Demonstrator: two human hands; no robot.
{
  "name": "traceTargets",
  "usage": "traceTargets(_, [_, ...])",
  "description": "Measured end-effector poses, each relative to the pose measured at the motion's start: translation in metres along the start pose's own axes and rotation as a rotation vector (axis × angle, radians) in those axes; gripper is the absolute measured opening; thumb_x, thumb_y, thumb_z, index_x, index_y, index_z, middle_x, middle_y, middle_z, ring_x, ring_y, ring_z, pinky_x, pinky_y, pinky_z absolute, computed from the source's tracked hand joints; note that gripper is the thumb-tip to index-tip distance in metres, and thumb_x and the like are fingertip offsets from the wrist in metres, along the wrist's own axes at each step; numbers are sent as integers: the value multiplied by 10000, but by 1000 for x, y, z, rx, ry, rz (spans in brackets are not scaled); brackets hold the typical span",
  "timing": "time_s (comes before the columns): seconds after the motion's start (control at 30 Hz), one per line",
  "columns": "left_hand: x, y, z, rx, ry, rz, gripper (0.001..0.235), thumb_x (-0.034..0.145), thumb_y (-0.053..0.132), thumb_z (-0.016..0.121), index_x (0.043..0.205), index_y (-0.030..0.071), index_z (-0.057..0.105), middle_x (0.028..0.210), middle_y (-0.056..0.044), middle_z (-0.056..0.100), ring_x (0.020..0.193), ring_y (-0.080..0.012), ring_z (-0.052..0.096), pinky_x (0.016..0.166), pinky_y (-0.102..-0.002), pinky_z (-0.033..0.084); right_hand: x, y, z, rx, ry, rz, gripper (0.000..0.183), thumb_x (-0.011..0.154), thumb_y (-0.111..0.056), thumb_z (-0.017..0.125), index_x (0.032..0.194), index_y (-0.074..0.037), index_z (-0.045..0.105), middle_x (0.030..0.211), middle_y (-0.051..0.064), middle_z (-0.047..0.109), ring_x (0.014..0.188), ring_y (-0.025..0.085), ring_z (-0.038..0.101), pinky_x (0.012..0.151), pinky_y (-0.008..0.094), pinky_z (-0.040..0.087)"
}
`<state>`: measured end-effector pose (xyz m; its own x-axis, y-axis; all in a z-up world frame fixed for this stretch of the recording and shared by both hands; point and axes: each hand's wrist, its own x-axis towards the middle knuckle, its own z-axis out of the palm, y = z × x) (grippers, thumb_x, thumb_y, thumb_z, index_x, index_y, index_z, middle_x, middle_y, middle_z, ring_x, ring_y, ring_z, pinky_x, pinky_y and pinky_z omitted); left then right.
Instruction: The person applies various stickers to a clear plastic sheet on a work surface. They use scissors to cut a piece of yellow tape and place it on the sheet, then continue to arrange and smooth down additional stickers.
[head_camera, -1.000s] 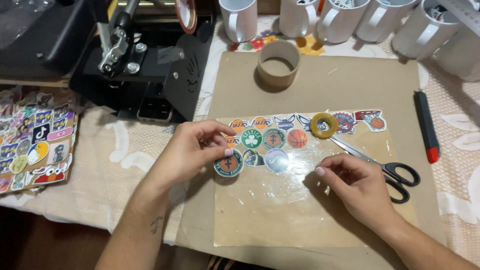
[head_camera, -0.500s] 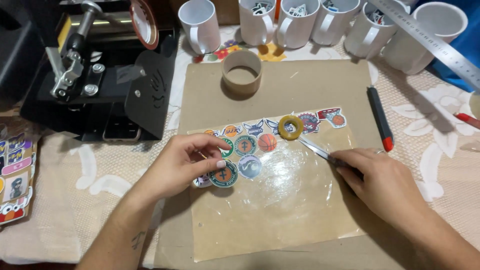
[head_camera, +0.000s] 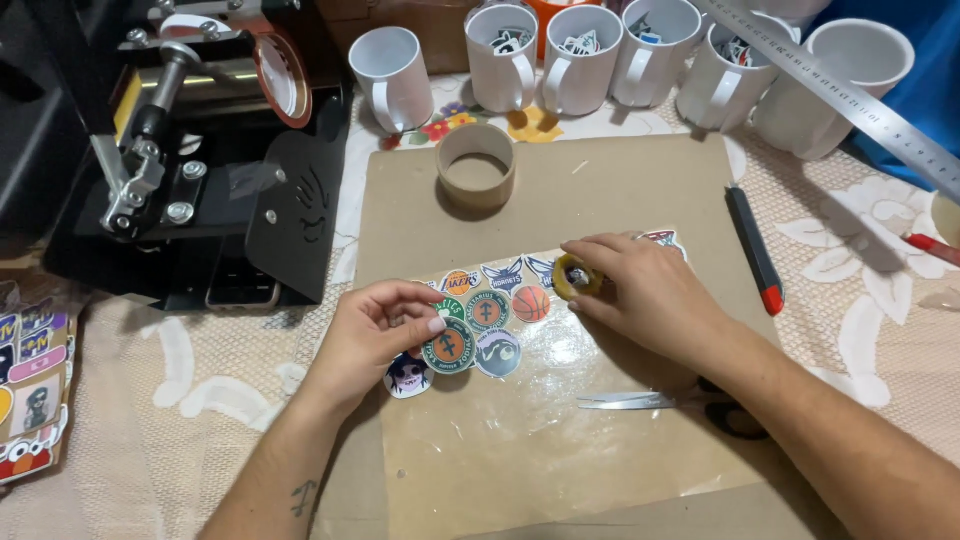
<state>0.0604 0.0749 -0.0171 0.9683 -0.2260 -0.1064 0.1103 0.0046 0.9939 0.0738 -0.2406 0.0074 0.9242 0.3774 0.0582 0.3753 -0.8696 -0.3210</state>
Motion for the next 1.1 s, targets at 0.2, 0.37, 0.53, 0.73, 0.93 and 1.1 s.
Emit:
traceTargets(0.2, [3,29,22,93,-22,-229,210,768,-18,832,966,-30,767,743,-121,725,581,-144,645,502,-244,550,-63,-10,-28,441,-296,-174,810,696,-403,913,1401,-200,568,1181,5,759,1018,148,757,869,291,557])
traceTargets(0.37, [23,33,50,138,-168,-160,184,764,16,846,920,-4,752,676,-82,712,559,-113,625,513,-226,504,-63,-16,-11,467,-188,-258,633,739,-445,843,1277,-172,653,1201,33,712,1082,208,679,899,343,496])
traceTargets(0.53, [29,40,80,168,-277,-153,190,747,24,850,910,19,753,729,-87,740,667,-93,672,589,-206,541,-66,-15,5,862,103,166,192,794,-202,800,951,-95,826,846,12,770,696,88,660,611,219,475])
traceTargets(0.73, [30,34,102,300,-348,-13,179,726,88,880,856,75,757,714,-37,738,672,-71,674,639,-199,538,-73,-29,10,1118,45,517,109,776,-84,851,854,-6,849,679,64,763,598,89,590,552,222,458])
traceTargets(0.93, [20,30,115,286,-269,122,123,736,102,872,821,90,785,718,-19,763,645,-60,681,589,-185,533,-72,-18,12,910,228,433,182,713,-110,922,822,-87,778,635,-21,508,561,80,392,529,218,336])
traceTargets(1.1, [17,23,122,158,-141,164,268,762,99,834,1017,68,760,878,-84,808,788,-111,753,707,-212,630,-65,-3,0,937,193,500,75,780,-106,837,813,-39,836,631,53,755,495,91,570,453,228,427])
